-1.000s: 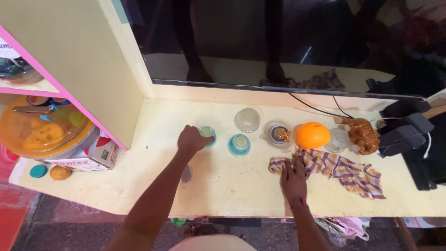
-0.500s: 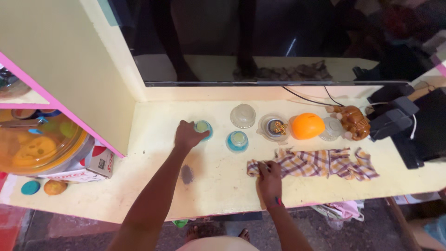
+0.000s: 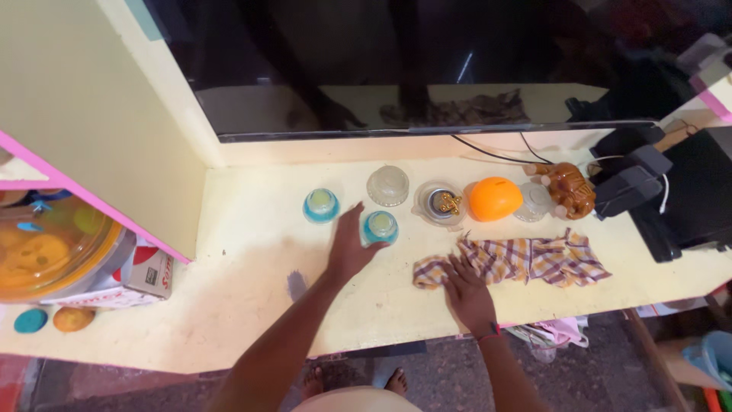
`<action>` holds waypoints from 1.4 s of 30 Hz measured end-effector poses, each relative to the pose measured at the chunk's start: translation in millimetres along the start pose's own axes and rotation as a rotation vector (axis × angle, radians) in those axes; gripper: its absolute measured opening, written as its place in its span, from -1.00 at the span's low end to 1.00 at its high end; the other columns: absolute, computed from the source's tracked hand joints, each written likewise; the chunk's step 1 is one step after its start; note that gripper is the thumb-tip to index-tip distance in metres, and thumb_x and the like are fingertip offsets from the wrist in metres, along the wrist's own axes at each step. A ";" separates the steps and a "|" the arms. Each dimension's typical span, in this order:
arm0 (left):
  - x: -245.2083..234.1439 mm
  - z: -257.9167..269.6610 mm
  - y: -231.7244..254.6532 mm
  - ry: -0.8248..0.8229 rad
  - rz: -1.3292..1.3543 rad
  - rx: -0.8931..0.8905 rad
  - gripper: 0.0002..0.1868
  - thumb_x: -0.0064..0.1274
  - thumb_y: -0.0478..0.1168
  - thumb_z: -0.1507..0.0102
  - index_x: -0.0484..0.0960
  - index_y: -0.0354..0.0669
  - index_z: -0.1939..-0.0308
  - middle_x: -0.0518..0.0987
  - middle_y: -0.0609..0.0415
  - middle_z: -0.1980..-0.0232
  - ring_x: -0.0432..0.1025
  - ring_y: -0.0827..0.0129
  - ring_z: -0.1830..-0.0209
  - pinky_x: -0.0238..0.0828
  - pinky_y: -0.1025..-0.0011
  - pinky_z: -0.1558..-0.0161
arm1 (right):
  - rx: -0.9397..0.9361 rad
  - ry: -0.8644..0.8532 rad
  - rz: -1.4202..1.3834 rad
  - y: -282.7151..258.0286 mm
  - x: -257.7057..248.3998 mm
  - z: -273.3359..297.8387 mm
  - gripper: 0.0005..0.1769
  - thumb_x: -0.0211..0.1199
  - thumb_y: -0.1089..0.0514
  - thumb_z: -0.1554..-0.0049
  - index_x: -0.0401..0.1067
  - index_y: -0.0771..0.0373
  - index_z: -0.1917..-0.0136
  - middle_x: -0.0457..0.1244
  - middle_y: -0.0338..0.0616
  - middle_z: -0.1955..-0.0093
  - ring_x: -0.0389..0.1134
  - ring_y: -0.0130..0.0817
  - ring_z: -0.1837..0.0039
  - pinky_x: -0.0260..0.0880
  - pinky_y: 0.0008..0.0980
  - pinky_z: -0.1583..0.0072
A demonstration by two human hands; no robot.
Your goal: The person wipes the interiors and exteriors of small glass jars and lids with a cloth, then places them on a shelf and arranges other items on the desk.
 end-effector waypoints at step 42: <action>-90.0 53.9 -16.6 -0.400 0.065 -0.221 0.27 0.52 0.00 0.16 0.15 -0.20 -0.54 0.58 -0.13 -0.15 0.38 -0.05 -0.25 0.23 0.07 -0.28 | -0.125 0.034 -0.296 -221.2 48.7 -75.3 -0.71 0.04 0.11 -0.33 0.52 0.23 -0.17 0.36 0.01 -0.20 0.31 0.03 -0.32 0.25 -0.07 -0.38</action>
Point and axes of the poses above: each hand's wrist, its own z-axis away from the middle knuckle, its own x-axis out of the palm, y = z × x, the point moved 5 cm from there along -z, towards the middle knuckle
